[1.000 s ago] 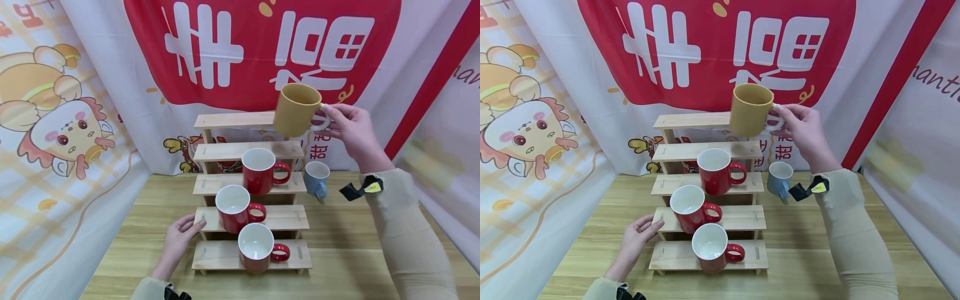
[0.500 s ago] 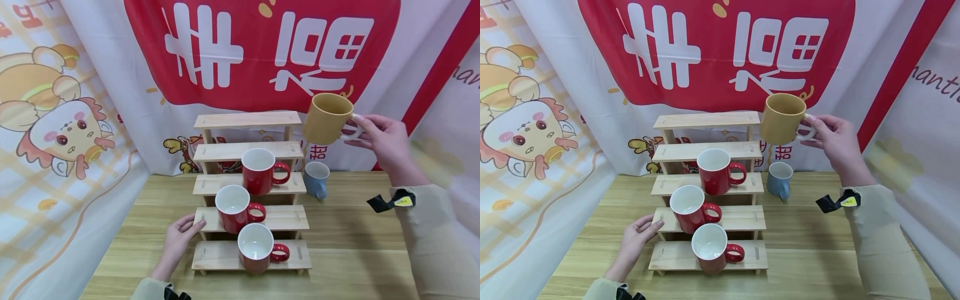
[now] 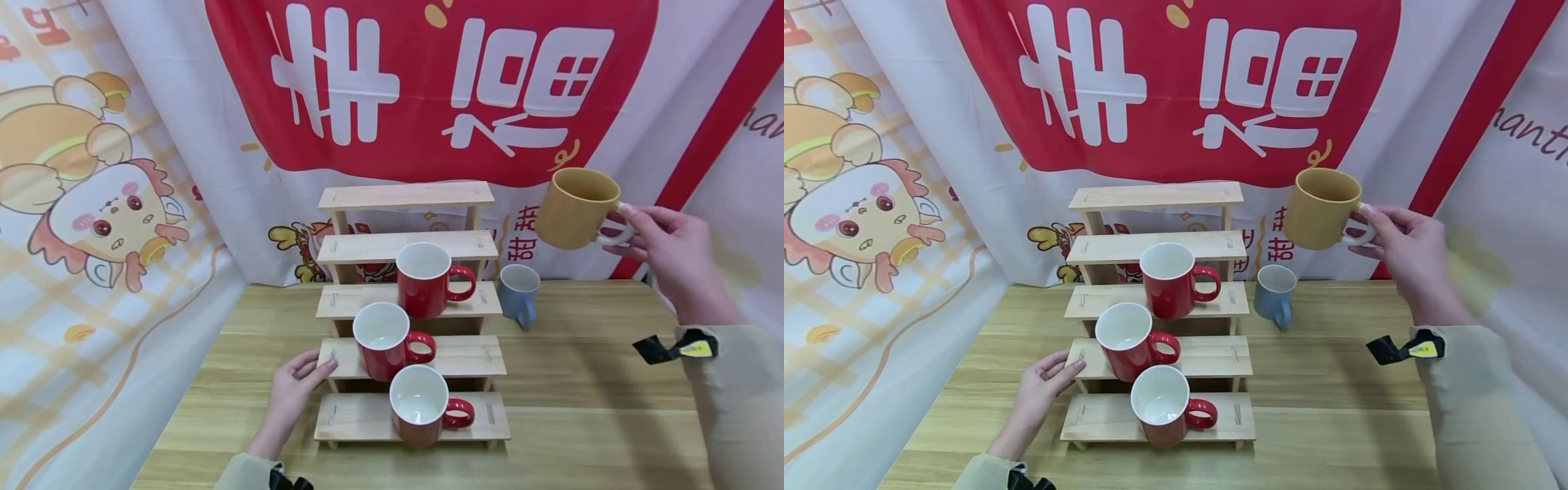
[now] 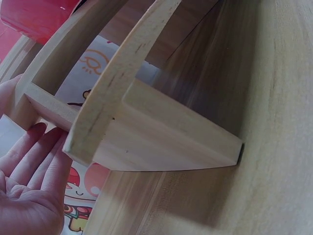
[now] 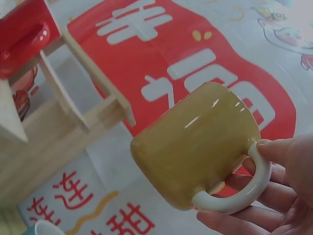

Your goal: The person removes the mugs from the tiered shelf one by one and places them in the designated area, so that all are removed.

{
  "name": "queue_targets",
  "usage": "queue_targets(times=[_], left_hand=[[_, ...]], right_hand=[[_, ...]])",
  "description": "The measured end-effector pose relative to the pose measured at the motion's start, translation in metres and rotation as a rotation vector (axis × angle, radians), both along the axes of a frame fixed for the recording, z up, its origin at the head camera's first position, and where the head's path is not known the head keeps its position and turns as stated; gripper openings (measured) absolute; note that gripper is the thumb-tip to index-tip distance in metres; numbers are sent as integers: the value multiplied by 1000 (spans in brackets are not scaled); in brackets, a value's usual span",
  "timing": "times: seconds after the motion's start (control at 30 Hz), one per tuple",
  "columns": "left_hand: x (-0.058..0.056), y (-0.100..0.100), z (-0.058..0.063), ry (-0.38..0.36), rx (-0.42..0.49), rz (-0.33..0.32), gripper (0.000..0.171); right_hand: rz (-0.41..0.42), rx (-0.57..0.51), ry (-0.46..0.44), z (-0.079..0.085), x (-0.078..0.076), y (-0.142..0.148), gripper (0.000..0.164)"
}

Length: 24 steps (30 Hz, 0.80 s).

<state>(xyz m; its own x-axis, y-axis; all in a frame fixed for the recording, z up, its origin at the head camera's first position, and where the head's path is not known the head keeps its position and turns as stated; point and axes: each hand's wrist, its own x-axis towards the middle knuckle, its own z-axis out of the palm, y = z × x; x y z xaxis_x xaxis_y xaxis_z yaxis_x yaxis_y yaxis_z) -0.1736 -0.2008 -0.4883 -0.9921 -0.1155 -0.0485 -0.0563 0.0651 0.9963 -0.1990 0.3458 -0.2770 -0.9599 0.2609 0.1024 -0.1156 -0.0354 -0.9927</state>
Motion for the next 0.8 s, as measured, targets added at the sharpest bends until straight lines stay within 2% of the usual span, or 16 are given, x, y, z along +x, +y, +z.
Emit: queue_targets(times=[0.3,0.5,0.67,0.8], left_hand=[[1,0,1,5,12,-5,47],[2,0,1,11,5,3,47],[1,0,0,7,-3,0,48],[1,0,0,5,3,-2,48]], right_hand=[[-60,132,-75,-17,3,21,56],[-107,203,-98,-30,1,30,66],[-136,180,-107,-45,1,39,61],[-112,92,-78,-58,0,45,42]])
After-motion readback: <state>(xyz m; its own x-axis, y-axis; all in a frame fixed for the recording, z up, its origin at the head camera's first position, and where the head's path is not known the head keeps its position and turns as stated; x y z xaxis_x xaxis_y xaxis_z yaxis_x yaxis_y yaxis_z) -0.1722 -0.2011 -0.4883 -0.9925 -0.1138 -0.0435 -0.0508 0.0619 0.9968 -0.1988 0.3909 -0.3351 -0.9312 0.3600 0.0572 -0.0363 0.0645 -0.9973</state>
